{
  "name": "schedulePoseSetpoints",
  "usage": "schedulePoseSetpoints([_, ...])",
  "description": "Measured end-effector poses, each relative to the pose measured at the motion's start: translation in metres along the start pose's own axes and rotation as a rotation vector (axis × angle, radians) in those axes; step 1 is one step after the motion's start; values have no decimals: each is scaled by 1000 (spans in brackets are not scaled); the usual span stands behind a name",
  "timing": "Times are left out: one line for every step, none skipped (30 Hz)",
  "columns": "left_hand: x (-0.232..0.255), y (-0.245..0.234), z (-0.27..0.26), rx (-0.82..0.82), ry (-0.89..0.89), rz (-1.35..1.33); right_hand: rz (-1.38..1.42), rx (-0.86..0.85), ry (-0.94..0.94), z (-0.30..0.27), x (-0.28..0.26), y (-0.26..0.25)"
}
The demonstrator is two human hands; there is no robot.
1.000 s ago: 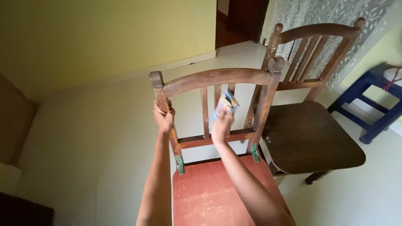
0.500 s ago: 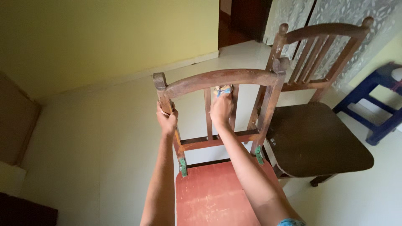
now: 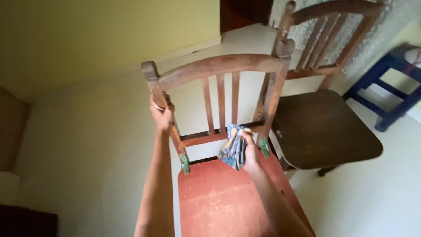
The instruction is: The person wipes the seat and backrest of a wooden chair using a patterned cloth. They systematically clean the top rail, vertical slats, and seat surface of the chair.
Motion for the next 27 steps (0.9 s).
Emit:
schedulePoseSetpoints([-1,1,-1,-4,-20,0,52,54,150,-6,-1,-1])
schedulePoseSetpoints([-1,0,-2,-8,-40,0,31,-18,103,-14,-10,4])
schedulePoseSetpoints([-1,-1,0,-9,-54,1,8,-96,56,-16,-19,11])
schedulePoseSetpoints([2,1,0,-13,-25,10,-15,-174,9,-20,-25,16])
schedulePoseSetpoints([6,1,-1,-7,10,16,2,-223,6,-24,-31,19])
schedulePoseSetpoints([10,1,1,-1,45,23,18,-272,3,-30,-36,23])
schedulePoseSetpoints([10,-1,0,3,12,49,32,-317,8,-40,-38,28])
schedulePoseSetpoints([10,-1,1,8,-21,74,89,-318,82,-47,-41,32])
schedulePoseSetpoints([6,-3,-1,8,-61,102,149,-312,159,-55,-44,33])
schedulePoseSetpoints([6,-4,-2,7,-53,87,210,-305,236,-63,-45,37])
schedulePoseSetpoints([9,-2,-2,7,-42,68,138,-212,273,-67,-44,38])
schedulePoseSetpoints([13,-2,-2,8,-32,50,66,-119,309,-69,-40,36])
schedulePoseSetpoints([13,-3,-3,11,-44,48,-6,-26,346,-68,-34,31])
schedulePoseSetpoints([13,-3,-4,14,-57,47,-57,-32,307,-64,-31,27])
schedulePoseSetpoints([17,-3,-3,19,-63,45,-106,-45,266,-59,-27,22])
schedulePoseSetpoints([20,-1,-1,17,-87,49,-155,-59,224,-49,-23,16])
schedulePoseSetpoints([20,-2,-3,9,-118,60,-62,-111,254,-40,-13,9])
schedulePoseSetpoints([19,-4,-6,2,-150,71,31,-163,283,-29,-5,2])
schedulePoseSetpoints([21,-4,-5,-4,-136,81,125,-220,304,-16,0,-2])
schedulePoseSetpoints([21,-3,-5,-10,-123,90,150,-269,289,-6,3,-5])
schedulePoseSetpoints([20,-4,-5,-14,-111,100,174,-318,276,-3,4,-6])
schedulePoseSetpoints([18,-5,-7,-11,-118,62,197,-367,263,-6,3,-2])
schedulePoseSetpoints([17,-3,-4,-7,-117,22,167,-314,137,-9,-4,2])
schedulePoseSetpoints([16,-1,-2,-4,-117,-18,138,-260,12,-20,-10,11])
schedulePoseSetpoints([18,0,0,-5,-93,-6,107,-214,-116,-29,-21,32])
schedulePoseSetpoints([20,-1,-2,-6,-69,5,47,-165,-330,-38,-41,56])
schedulePoseSetpoints([20,-2,-4,-10,-52,20,-11,-105,-539,-52,-58,76])
Point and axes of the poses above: each hand's wrist, its own z-axis towards the middle knuckle, its own y-axis out of the palm, x = y × z, the point moved 7 cm from there along z, towards the middle knuckle, and after that the axes turned 9 degrees about x, right-handed, at the moved point
